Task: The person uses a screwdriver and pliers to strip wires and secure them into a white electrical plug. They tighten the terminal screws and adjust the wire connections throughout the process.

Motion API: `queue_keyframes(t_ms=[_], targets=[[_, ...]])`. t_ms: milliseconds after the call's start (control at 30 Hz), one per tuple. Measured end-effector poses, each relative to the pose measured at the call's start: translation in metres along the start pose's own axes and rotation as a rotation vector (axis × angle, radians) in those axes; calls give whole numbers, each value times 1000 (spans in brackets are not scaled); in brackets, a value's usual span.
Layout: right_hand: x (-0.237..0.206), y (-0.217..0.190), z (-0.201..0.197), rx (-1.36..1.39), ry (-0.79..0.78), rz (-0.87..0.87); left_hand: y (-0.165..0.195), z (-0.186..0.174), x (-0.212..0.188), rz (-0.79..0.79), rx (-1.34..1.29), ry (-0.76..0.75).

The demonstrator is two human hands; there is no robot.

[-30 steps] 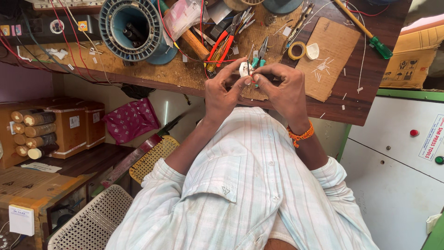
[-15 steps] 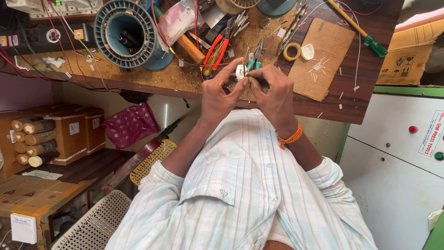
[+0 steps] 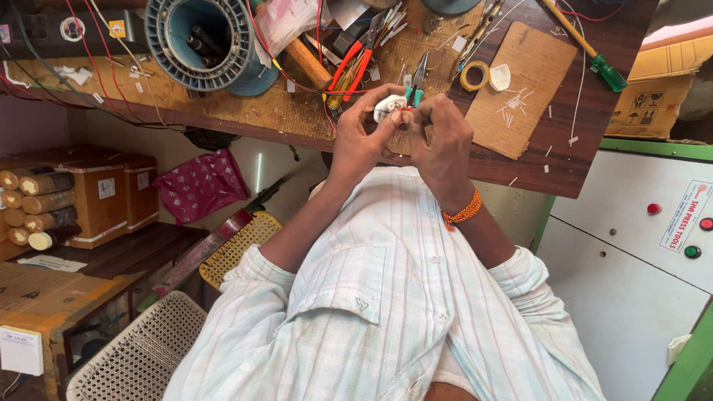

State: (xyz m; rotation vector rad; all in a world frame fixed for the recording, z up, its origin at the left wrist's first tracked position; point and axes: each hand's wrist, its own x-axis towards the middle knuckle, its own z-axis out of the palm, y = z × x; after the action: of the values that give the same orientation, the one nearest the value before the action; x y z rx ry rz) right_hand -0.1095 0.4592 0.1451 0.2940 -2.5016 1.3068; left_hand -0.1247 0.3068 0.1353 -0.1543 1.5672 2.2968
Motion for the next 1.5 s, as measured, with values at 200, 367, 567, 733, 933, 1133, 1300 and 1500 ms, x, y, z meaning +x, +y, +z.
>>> queue_keyframes(t_ms=[200,367,567,733,933,1133,1300,1500], targets=[[5,-1,11,0,-15,-48,-7,-29,8,103,84,-159],[2,3,19,-59,-48,-48,-13,-41,13,21,61,-188],[-1,10,29,-18,9,48,-18,-37,19,67,114,-90],[3,13,33,192,26,177,-38,-39,26,243,280,19],[-7,24,35,267,-48,190,-44,-51,17,94,52,60],[-11,109,-29,227,184,397,-30,-60,25,79,-136,109],[-27,137,-35,243,158,623,-45,-80,15,107,-67,154],[15,110,16,-144,-290,-23,-63,-104,1,108,-105,108]])
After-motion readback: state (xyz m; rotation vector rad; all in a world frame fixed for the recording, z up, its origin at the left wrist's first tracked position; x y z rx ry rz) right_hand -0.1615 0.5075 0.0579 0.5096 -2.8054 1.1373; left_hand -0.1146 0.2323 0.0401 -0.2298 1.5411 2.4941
